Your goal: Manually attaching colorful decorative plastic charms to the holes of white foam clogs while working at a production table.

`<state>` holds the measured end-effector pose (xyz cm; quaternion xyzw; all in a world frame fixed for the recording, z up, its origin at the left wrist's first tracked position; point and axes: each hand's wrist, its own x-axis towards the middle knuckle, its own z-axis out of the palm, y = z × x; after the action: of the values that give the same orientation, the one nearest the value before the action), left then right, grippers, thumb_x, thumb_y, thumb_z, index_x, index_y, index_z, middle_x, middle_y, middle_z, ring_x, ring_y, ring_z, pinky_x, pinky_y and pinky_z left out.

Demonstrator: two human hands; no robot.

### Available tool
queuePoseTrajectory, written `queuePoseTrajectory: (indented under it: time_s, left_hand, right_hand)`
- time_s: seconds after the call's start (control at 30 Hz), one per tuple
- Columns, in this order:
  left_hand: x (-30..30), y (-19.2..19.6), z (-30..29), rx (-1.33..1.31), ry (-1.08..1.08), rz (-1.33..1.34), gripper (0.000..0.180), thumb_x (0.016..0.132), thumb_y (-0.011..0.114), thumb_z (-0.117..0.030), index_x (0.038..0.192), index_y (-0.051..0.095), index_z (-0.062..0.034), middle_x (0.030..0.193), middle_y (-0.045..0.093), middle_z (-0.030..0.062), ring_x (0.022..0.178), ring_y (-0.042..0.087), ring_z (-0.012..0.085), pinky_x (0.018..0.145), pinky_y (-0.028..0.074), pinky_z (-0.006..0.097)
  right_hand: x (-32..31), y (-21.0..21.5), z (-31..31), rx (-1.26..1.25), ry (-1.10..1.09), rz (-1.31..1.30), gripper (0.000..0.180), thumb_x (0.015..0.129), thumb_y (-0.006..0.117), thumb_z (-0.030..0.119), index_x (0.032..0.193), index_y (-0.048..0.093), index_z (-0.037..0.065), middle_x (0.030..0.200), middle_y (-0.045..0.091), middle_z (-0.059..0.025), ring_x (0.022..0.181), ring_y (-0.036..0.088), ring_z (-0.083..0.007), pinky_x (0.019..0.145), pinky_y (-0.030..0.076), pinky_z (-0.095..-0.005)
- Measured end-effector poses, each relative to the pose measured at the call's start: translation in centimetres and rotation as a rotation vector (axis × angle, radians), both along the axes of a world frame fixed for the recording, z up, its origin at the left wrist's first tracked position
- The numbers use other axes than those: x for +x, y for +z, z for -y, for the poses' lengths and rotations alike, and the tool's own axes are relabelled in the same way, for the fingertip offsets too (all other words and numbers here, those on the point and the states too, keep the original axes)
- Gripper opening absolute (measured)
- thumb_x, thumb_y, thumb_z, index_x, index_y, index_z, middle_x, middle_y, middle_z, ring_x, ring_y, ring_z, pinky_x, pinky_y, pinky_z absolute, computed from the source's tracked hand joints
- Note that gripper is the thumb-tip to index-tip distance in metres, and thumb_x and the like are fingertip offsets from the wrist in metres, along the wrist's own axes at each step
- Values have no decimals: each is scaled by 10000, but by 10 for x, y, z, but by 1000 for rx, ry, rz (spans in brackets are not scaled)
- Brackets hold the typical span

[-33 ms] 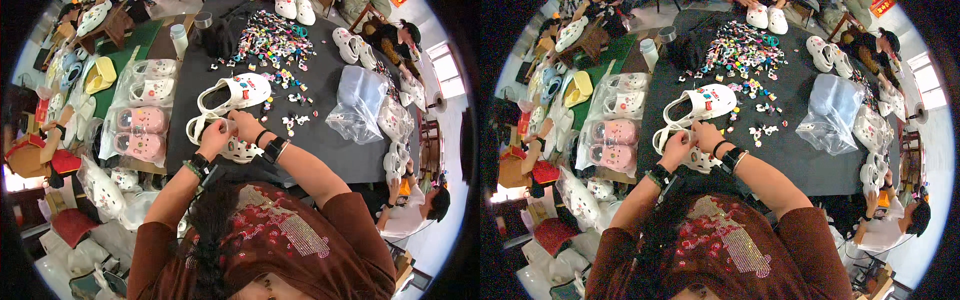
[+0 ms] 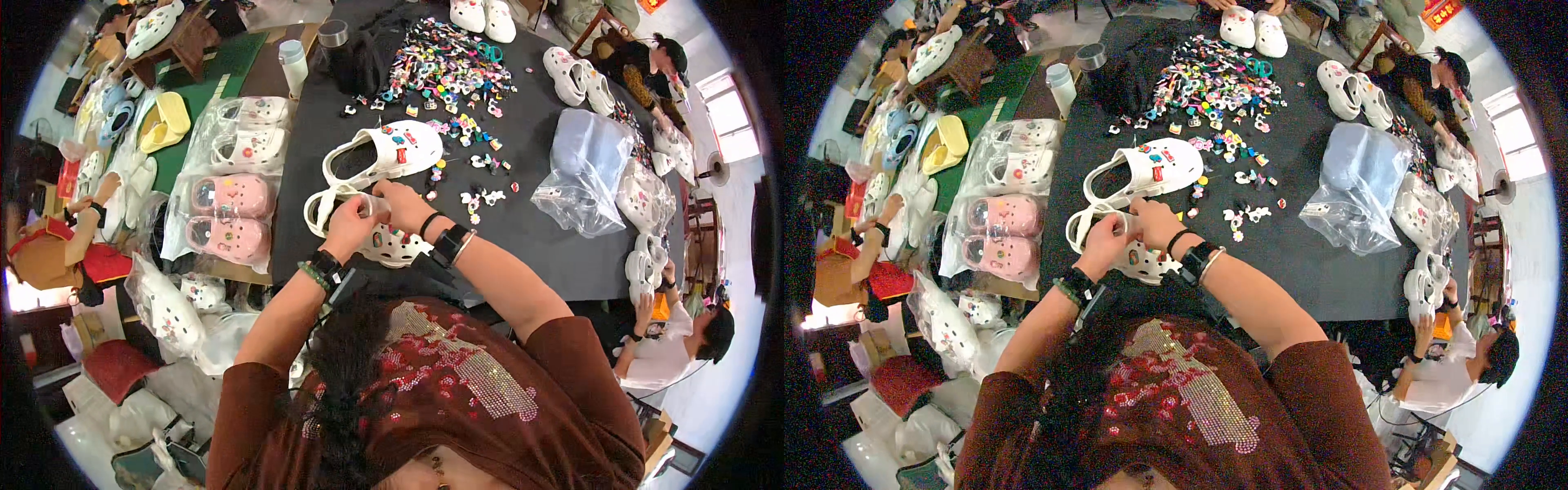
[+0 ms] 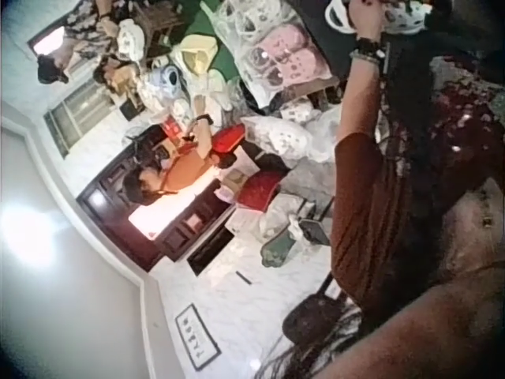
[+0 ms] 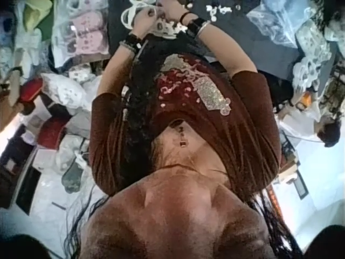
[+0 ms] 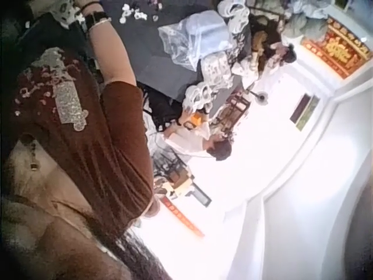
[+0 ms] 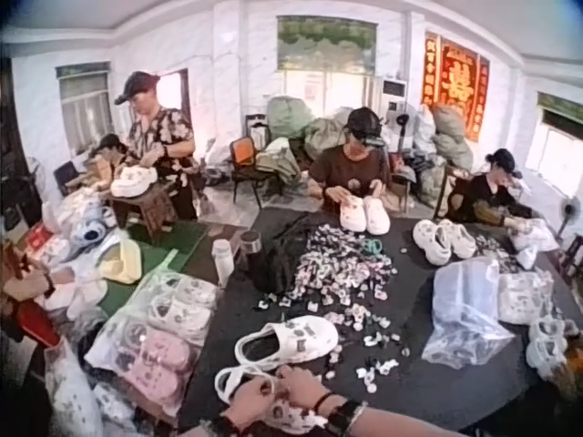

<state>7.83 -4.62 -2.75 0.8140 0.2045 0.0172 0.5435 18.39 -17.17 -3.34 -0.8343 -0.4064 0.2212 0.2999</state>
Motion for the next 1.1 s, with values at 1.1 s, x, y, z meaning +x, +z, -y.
queuePoseTrajectory:
  time_s: [1.1]
  left_hand:
    - [5,-2,20,391,73,-146,392,675,774,-282,868,561,-14,834,638,190,800,617,384,676,482,451]
  right_hand:
    - [13,-14,10,95,-154,-251,348,573,805,123,832,591,31,776,609,-42,722,568,-134,661,481,-281]
